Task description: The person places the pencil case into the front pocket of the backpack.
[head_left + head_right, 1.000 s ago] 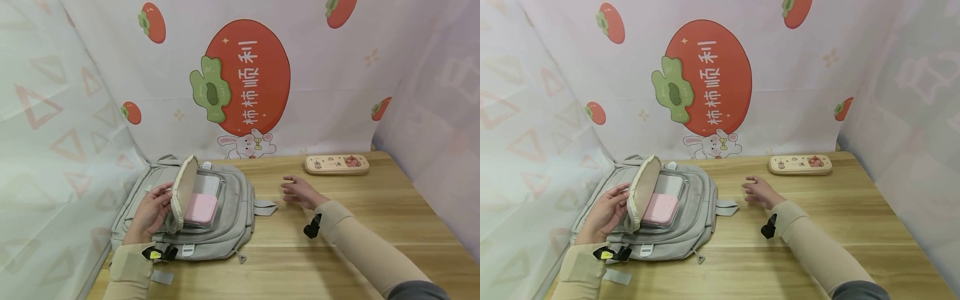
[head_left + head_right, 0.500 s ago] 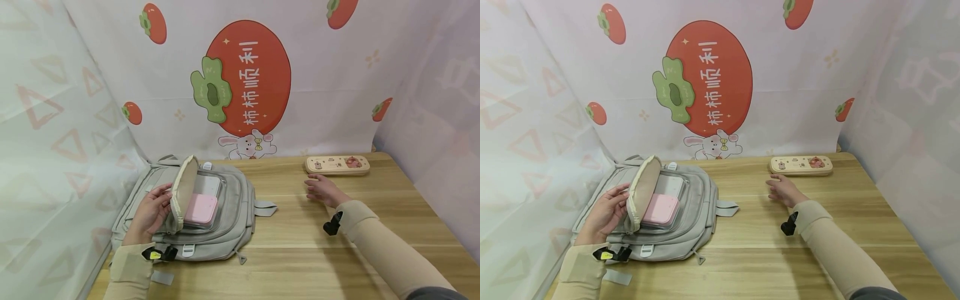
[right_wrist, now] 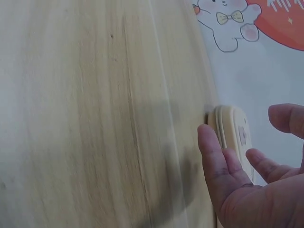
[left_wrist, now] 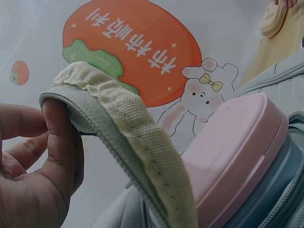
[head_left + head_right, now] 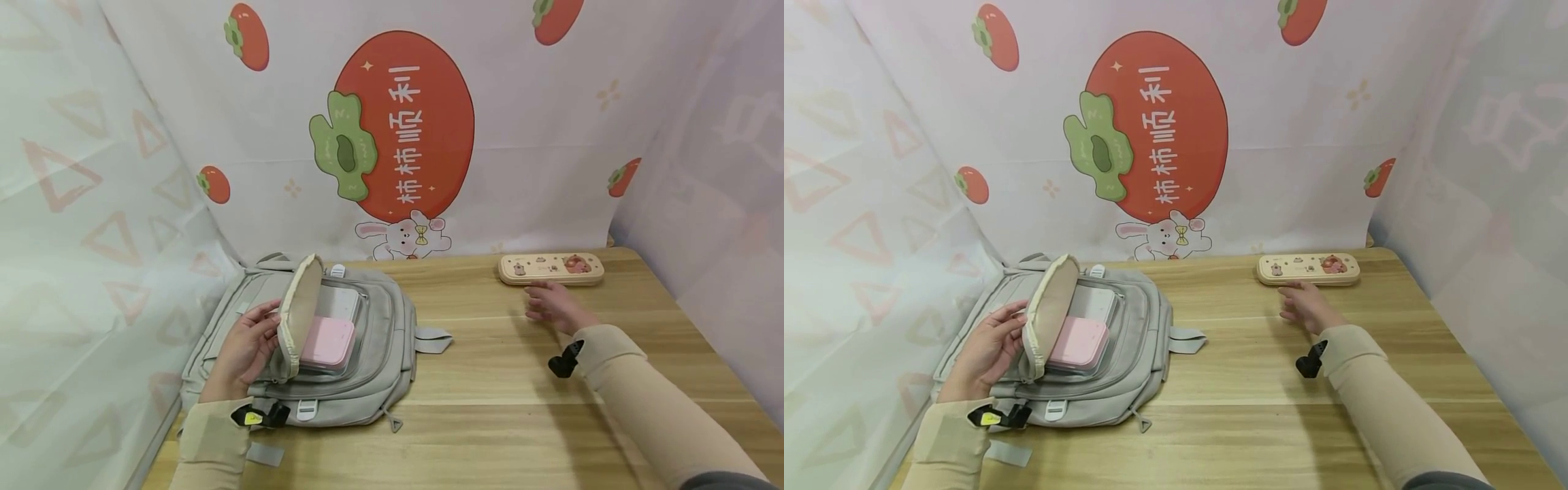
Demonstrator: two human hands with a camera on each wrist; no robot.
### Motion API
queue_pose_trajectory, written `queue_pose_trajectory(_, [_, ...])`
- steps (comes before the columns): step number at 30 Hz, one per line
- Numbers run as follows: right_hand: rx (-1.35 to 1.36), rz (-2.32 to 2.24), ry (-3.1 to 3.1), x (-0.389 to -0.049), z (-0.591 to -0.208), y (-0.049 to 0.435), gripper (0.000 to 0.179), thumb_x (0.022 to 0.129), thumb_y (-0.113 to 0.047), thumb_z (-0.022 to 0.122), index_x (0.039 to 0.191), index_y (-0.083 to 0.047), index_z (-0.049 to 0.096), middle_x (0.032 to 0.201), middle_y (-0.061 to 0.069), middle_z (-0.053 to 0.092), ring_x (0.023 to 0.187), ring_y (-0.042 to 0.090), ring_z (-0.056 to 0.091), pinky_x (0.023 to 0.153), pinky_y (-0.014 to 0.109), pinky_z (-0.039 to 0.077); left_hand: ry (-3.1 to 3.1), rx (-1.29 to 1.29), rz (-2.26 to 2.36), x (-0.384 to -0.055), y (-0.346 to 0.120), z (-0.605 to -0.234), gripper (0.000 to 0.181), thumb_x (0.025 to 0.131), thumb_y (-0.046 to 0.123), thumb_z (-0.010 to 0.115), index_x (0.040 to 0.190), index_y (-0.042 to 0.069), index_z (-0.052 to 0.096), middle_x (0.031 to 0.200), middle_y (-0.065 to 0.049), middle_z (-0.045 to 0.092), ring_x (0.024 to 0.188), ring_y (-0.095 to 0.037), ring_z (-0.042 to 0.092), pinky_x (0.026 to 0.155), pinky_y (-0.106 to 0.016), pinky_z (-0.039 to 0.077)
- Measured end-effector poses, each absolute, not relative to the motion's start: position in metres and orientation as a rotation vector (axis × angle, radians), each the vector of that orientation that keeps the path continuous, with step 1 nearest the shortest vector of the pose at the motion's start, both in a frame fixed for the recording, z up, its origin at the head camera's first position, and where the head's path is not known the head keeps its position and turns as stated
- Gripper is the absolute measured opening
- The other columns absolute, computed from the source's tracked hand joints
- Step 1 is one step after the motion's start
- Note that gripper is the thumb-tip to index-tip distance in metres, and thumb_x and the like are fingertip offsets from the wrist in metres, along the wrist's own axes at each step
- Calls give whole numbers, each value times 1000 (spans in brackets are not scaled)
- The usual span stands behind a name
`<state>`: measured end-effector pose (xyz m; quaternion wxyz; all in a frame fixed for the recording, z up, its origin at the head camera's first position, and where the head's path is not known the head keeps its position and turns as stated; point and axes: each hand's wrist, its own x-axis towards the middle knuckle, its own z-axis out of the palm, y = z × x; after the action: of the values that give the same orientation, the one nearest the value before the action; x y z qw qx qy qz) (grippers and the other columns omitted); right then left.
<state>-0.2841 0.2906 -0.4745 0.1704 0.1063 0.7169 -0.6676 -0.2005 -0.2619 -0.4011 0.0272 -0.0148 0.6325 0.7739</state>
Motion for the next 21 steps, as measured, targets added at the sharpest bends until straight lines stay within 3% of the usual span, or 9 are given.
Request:
queue_pose_trajectory(6, [336,-1884,2069,-285,-469,305,70,112,-24,39,160,9,2,161,31,13,137,38,32,90,27,56,1941,-36,2405,-199,-263,-402,32,108,-1,49,114,23,69,103,0,63,85,-9,65,70,-22,54])
queue_pose_trajectory(14, [453,-1924,2089,-287,-467,332,74,111,-27,37,160,8,-5,165,33,0,151,45,12,82,20,56,1958,-57,2388,-199,-262,-400,31,108,0,48,115,23,67,103,1,62,85,-9,64,70,-21,54])
queue_pose_trajectory(16, [491,-1922,2129,-287,-468,338,76,110,-28,39,160,8,-6,160,40,7,142,43,34,77,19,56,1967,-62,2381,-199,-261,-399,30,108,0,48,116,23,67,103,1,61,85,-9,64,69,-21,53])
queue_pose_trajectory(18, [541,-1906,2183,-287,-469,344,78,110,-28,41,160,9,-5,144,43,27,117,32,57,73,21,56,1972,-68,2377,-198,-261,-400,30,108,0,48,116,23,67,103,1,61,85,-9,64,69,-21,53])
queue_pose_trajectory(20, [576,-1865,2242,-286,-470,349,80,109,-30,43,160,9,-5,124,32,39,89,17,59,72,22,57,1972,-74,2378,-198,-262,-400,31,108,0,48,115,24,67,103,1,61,85,-9,64,69,-21,53])
queue_pose_trajectory(21, [591,-1839,2269,-286,-470,352,81,109,-31,44,159,10,-5,123,28,39,79,12,54,72,23,57,1970,-76,2380,-198,-262,-401,31,108,0,48,114,24,67,103,1,62,85,-9,64,69,-21,54])
